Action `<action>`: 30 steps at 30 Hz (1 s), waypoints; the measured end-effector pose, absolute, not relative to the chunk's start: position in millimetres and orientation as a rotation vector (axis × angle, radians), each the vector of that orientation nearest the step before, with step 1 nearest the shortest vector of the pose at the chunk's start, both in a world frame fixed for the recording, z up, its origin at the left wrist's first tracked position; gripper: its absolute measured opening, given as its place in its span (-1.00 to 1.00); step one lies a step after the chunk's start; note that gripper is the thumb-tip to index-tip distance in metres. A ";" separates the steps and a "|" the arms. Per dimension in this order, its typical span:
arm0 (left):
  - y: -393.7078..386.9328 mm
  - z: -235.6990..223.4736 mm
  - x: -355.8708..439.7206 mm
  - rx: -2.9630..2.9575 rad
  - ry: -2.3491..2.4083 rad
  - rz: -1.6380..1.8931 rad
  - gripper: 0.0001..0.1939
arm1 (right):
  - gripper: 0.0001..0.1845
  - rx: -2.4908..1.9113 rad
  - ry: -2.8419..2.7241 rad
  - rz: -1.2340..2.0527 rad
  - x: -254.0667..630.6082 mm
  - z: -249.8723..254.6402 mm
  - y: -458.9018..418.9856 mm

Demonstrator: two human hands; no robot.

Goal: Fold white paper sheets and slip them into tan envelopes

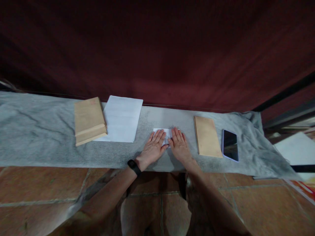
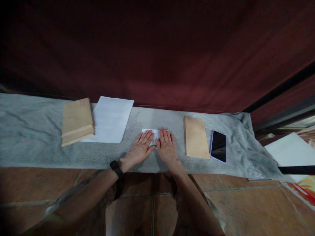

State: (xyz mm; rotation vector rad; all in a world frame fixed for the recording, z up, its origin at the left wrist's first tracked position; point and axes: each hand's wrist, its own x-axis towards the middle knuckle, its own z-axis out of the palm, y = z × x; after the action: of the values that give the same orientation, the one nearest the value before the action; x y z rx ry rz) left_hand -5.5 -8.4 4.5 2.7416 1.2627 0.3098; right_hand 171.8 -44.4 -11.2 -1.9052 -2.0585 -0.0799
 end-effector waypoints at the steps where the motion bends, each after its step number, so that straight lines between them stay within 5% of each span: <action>1: -8.8 3.4 -5.4 2.739 1.265 0.303 -0.36 | -0.37 -1.906 -2.071 -0.092 169.3 -12.4 -45.7; 16: -3.6 10.4 -30.3 2.862 1.083 0.246 -0.43 | -0.35 -1.981 -2.039 -0.170 188.7 -14.5 -46.8; 30: -3.3 25.9 -35.5 2.809 0.951 0.268 -0.56 | -0.46 -1.943 -2.040 0.112 207.5 -2.2 -37.2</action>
State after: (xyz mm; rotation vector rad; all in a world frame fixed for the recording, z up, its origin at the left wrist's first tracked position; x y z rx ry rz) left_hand -35.5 -3.3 25.9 2.8092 0.9512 0.2679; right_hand 207.5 -37.2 -2.2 -1.9431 -2.0398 0.1123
